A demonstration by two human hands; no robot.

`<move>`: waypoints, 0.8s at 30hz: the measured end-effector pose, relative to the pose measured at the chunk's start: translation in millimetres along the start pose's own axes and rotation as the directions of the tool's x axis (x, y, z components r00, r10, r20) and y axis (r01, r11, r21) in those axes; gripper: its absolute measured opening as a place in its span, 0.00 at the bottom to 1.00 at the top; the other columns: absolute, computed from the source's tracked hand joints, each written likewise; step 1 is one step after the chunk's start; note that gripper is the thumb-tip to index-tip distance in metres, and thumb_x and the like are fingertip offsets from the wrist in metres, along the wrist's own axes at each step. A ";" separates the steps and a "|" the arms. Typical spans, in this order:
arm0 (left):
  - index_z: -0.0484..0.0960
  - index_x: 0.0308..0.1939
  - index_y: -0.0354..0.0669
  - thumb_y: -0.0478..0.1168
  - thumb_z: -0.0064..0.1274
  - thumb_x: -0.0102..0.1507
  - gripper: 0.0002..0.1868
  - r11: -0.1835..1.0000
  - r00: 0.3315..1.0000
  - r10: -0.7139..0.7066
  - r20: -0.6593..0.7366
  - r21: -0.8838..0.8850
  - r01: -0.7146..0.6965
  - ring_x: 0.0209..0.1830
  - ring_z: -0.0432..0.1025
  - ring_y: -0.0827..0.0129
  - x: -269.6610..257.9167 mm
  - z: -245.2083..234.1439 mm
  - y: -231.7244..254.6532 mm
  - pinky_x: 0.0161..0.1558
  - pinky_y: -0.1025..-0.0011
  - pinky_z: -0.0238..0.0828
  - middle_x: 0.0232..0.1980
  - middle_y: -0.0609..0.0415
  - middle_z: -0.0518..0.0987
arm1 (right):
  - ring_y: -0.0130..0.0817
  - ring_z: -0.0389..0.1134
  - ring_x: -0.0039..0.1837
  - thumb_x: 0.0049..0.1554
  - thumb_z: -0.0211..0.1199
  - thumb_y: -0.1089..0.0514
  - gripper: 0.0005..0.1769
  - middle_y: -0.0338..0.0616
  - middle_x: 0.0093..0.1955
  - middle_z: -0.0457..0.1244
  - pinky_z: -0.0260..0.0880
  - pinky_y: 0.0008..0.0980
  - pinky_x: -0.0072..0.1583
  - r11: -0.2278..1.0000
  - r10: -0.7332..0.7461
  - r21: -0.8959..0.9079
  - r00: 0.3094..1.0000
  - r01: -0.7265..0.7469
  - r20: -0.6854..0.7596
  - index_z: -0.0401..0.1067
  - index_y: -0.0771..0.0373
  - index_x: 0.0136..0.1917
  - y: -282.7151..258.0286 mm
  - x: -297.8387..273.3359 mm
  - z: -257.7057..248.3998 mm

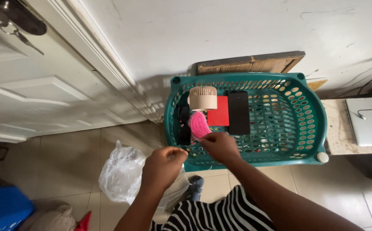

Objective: Organizing various personal care items and accessories in a storage shelf.

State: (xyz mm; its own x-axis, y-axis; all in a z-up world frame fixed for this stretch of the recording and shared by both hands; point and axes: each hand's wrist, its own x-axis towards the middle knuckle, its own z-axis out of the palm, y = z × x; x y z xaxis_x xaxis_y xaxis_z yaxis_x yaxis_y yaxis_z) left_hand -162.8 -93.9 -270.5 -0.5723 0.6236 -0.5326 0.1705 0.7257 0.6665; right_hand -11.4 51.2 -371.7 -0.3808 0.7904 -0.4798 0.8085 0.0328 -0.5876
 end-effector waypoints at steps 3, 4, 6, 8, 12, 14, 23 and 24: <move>0.90 0.40 0.50 0.57 0.60 0.52 0.20 1.000 1.000 0.017 0.006 -0.007 -0.017 0.42 0.84 0.61 3.1 1.4 7.0 0.47 0.67 0.77 0.39 0.51 0.89 | 0.36 0.76 0.51 0.50 0.70 0.41 0.17 0.39 0.49 0.74 0.75 0.37 0.56 0.994 0.106 -0.003 0.982 -0.108 -0.159 0.84 0.47 0.51 45.3 20.1 -26.9; 0.90 0.40 0.50 0.57 0.60 0.52 0.20 1.000 1.000 0.020 0.008 -0.001 -0.020 0.42 0.84 0.61 4.1 0.5 10.6 0.47 0.67 0.77 0.39 0.51 0.89 | 0.36 0.76 0.51 0.50 0.70 0.41 0.17 0.39 0.49 0.74 0.75 0.37 0.56 0.994 0.109 0.004 0.981 -0.110 -0.161 0.84 0.47 0.51 46.0 20.0 -37.4; 0.91 0.40 0.51 0.57 0.60 0.53 0.20 0.999 1.000 0.022 0.012 0.032 -0.022 0.42 0.83 0.61 4.5 3.0 17.1 0.47 0.67 0.76 0.40 0.52 0.88 | 0.35 0.77 0.52 0.53 0.69 0.40 0.16 0.35 0.52 0.74 0.76 0.37 0.56 0.948 0.290 -0.092 0.945 -0.305 -0.148 0.83 0.44 0.52 51.9 17.5 -60.1; 0.91 0.40 0.51 0.57 0.61 0.52 0.20 0.999 1.000 0.016 0.022 0.033 -0.017 0.42 0.83 0.61 5.2 7.5 22.7 0.46 0.68 0.76 0.39 0.52 0.88 | 0.37 0.75 0.54 0.53 0.70 0.41 0.16 0.37 0.52 0.73 0.75 0.38 0.58 0.924 0.326 -0.151 0.929 -0.352 -0.175 0.83 0.43 0.53 57.8 13.1 -71.7; 0.91 0.40 0.50 0.57 0.60 0.52 0.20 0.999 0.999 0.021 0.050 0.039 -0.023 0.40 0.83 0.62 7.2 19.0 28.4 0.45 0.68 0.76 0.38 0.51 0.88 | 0.37 0.74 0.56 0.53 0.72 0.41 0.19 0.39 0.55 0.73 0.74 0.40 0.59 0.863 0.420 -0.237 0.894 -0.446 -0.155 0.81 0.45 0.56 80.9 21.0 -74.3; 0.91 0.40 0.51 0.57 0.60 0.53 0.20 0.998 0.997 0.034 0.066 0.047 -0.037 0.39 0.83 0.62 6.9 24.8 27.9 0.45 0.68 0.76 0.37 0.52 0.88 | 0.37 0.74 0.56 0.54 0.71 0.41 0.20 0.39 0.56 0.72 0.74 0.40 0.59 0.856 0.399 -0.303 0.908 -0.420 -0.131 0.80 0.45 0.58 80.1 21.7 -71.1; 0.90 0.40 0.49 0.55 0.58 0.54 0.19 0.994 0.986 0.095 0.135 0.038 -0.101 0.37 0.84 0.66 13.4 47.8 41.7 0.43 0.70 0.76 0.35 0.52 0.88 | 0.42 0.75 0.54 0.64 0.58 0.46 0.15 0.46 0.53 0.72 0.75 0.43 0.56 0.816 0.340 -0.451 0.931 -0.362 -0.133 0.82 0.52 0.51 66.1 24.5 -86.7; 0.90 0.40 0.48 0.55 0.58 0.55 0.19 0.992 0.984 0.113 0.134 0.035 -0.119 0.36 0.84 0.66 15.1 50.9 42.7 0.42 0.70 0.76 0.34 0.52 0.88 | 0.43 0.74 0.54 0.65 0.56 0.46 0.16 0.47 0.53 0.72 0.75 0.43 0.56 0.811 0.314 -0.477 0.940 -0.338 -0.133 0.82 0.52 0.49 67.5 25.9 -86.5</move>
State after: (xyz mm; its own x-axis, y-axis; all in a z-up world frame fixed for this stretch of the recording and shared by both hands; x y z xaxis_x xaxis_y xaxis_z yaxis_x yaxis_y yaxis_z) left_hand -123.3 -38.7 -276.7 -0.4364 0.7348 -0.5192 0.2651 0.6565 0.7062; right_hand 72.2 126.9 -367.4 -0.0446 0.8345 -0.5492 0.9987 0.0513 -0.0031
